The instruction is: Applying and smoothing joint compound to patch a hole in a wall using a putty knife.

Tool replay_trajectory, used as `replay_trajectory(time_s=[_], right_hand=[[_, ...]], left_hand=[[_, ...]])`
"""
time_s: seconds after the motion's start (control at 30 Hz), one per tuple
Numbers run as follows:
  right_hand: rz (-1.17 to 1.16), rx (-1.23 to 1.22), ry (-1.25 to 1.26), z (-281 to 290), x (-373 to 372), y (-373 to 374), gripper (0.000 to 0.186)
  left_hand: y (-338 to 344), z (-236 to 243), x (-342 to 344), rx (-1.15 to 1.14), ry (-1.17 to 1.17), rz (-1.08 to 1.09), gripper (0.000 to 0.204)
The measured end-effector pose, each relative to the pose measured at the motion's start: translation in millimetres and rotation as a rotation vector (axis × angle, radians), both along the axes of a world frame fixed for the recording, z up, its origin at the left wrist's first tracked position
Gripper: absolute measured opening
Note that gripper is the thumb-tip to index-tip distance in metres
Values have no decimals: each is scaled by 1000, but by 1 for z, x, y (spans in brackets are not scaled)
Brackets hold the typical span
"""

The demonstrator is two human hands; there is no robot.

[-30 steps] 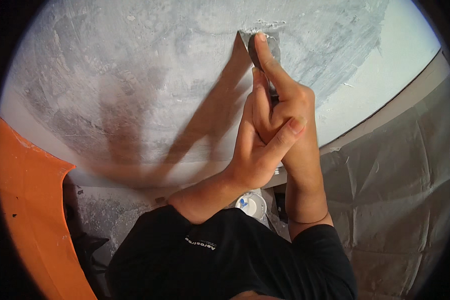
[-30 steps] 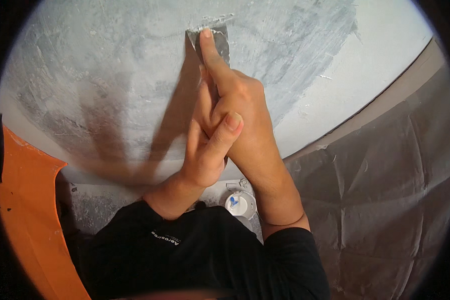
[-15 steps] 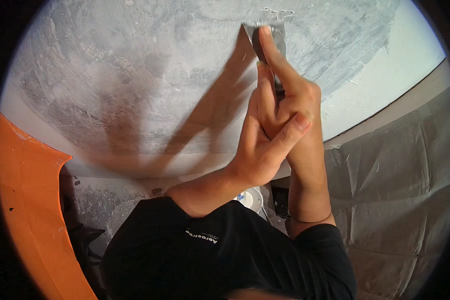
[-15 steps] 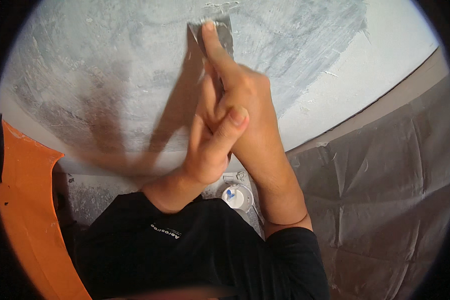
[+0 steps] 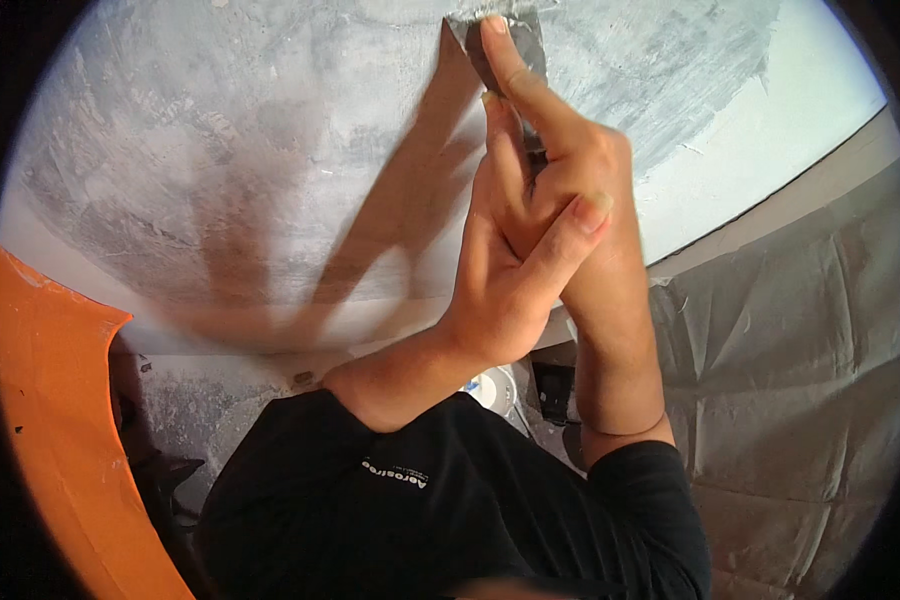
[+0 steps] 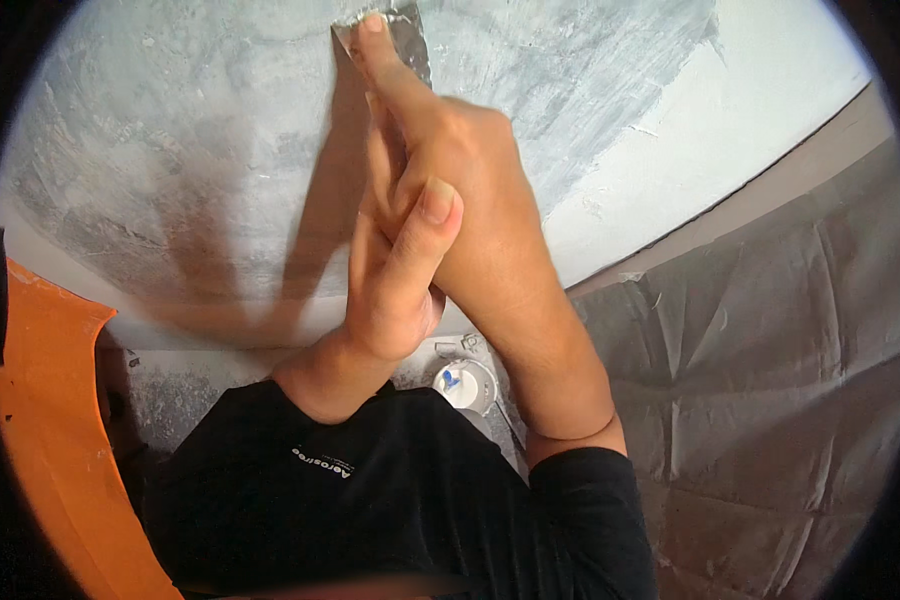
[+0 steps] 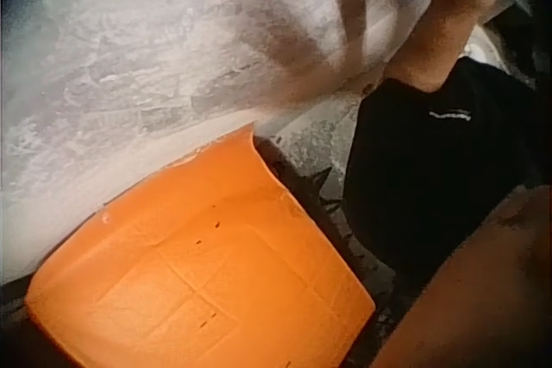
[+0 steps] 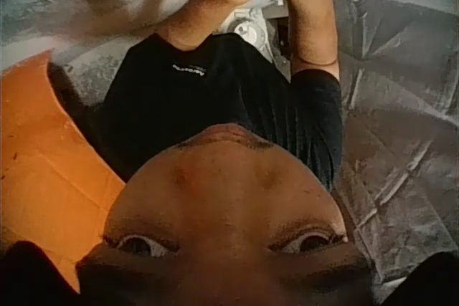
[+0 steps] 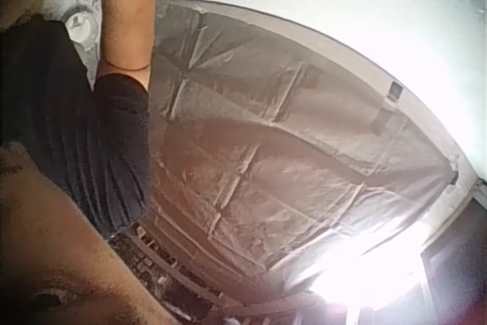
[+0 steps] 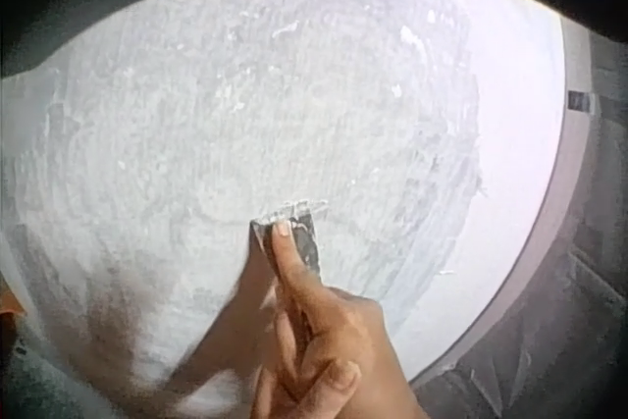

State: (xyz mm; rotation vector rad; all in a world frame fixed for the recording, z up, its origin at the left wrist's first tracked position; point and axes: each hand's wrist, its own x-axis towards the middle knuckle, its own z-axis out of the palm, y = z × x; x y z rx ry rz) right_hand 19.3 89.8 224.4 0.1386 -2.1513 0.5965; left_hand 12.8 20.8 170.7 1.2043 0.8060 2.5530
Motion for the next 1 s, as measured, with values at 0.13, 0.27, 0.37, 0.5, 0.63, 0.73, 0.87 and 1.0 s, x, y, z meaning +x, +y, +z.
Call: replay_trajectory(time_s=[0.13, 0.27, 0.37, 0.5, 0.63, 0.73, 0.87, 1.0], right_hand=[[120, -43, -127, -24, 15, 5, 59], [32, -15, -155, -46, 19, 11, 60], [-81, -219, -174, -54, 31, -9, 75], [-120, -400, -85, -91, 29, -7, 52], [-107, -431, -72, -95, 17, -10, 43], [-82, -445, -110, -94, 9, -5, 44], [101, -835, -278, -99, 7, 3, 32], [298, -843, -277, -93, 8, 7, 42]], left_hand=[[1, -23, 14, -135, 52, 201, 89], [4, -51, 15, -230, 46, 133, 80], [0, -70, 23, -279, 66, 245, 83], [-1, -94, 21, -344, 129, 313, 82], [-3, -100, 8, -366, 184, 366, 84], [-2, -96, 2, -382, 112, 322, 79], [-1, -102, 3, -297, -21, 295, 75], [1, -103, 0, -181, -290, 70, 77]])
